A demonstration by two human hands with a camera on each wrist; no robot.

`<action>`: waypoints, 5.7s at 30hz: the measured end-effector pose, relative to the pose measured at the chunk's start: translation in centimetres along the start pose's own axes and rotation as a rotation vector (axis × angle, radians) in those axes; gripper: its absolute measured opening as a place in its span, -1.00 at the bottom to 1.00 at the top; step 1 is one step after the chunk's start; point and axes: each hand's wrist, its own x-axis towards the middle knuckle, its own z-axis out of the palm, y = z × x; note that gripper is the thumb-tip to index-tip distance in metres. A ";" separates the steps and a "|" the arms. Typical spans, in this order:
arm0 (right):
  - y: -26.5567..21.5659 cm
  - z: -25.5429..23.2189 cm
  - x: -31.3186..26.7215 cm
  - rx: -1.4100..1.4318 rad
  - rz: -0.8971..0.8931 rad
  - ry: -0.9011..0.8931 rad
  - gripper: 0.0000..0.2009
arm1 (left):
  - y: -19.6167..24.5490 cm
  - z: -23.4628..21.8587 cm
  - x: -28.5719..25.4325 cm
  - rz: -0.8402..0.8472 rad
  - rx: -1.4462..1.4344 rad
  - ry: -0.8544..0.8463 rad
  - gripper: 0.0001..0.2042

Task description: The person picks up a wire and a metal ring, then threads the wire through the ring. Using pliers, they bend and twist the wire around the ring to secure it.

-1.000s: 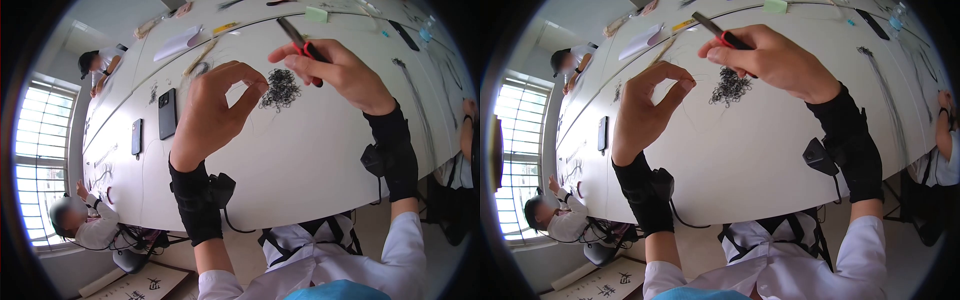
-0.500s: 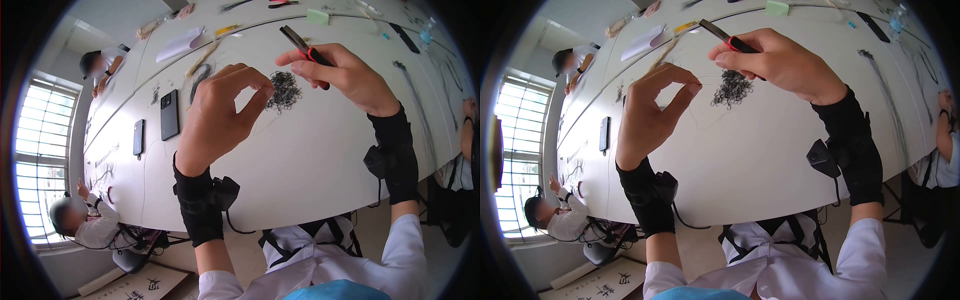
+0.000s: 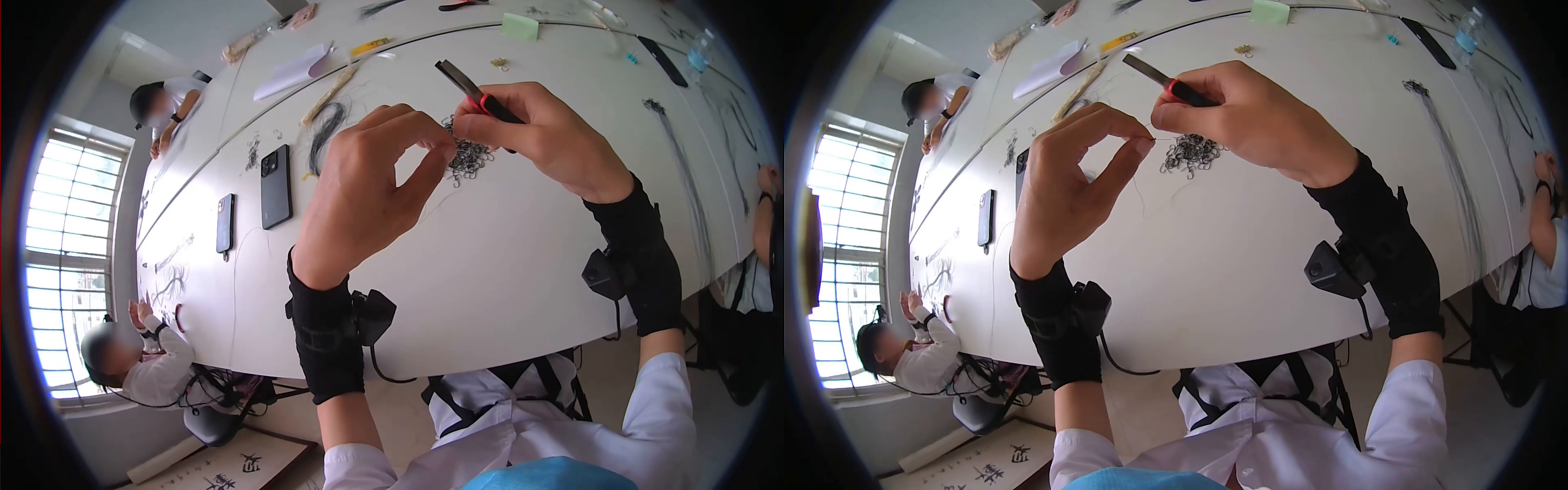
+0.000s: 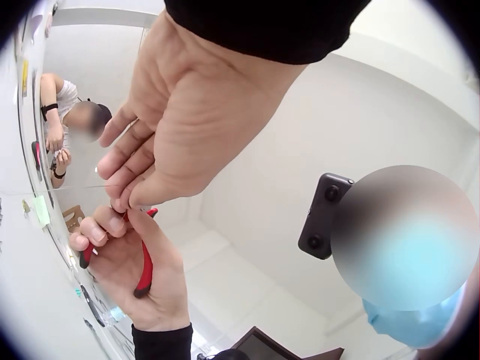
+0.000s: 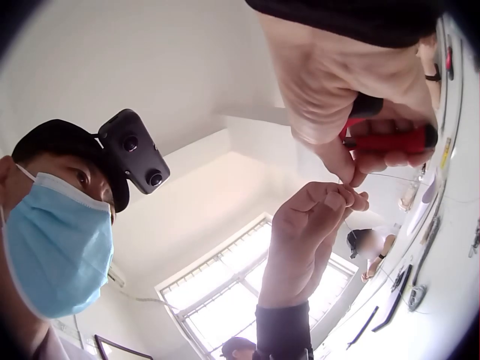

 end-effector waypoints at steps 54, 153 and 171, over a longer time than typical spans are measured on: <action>0.1 0.9 -0.1 0.166 0.166 0.053 -0.66 | -0.7 0.9 0.3 -0.007 -0.036 0.097 -0.90; -0.7 -1.4 -0.1 -0.216 -0.245 0.167 -0.70 | -0.7 2.6 0.6 -0.112 -0.372 0.332 -0.87; -1.6 -0.7 -0.9 -0.356 -0.348 0.167 -0.73 | -0.3 3.2 0.7 -0.119 -0.369 0.337 -0.93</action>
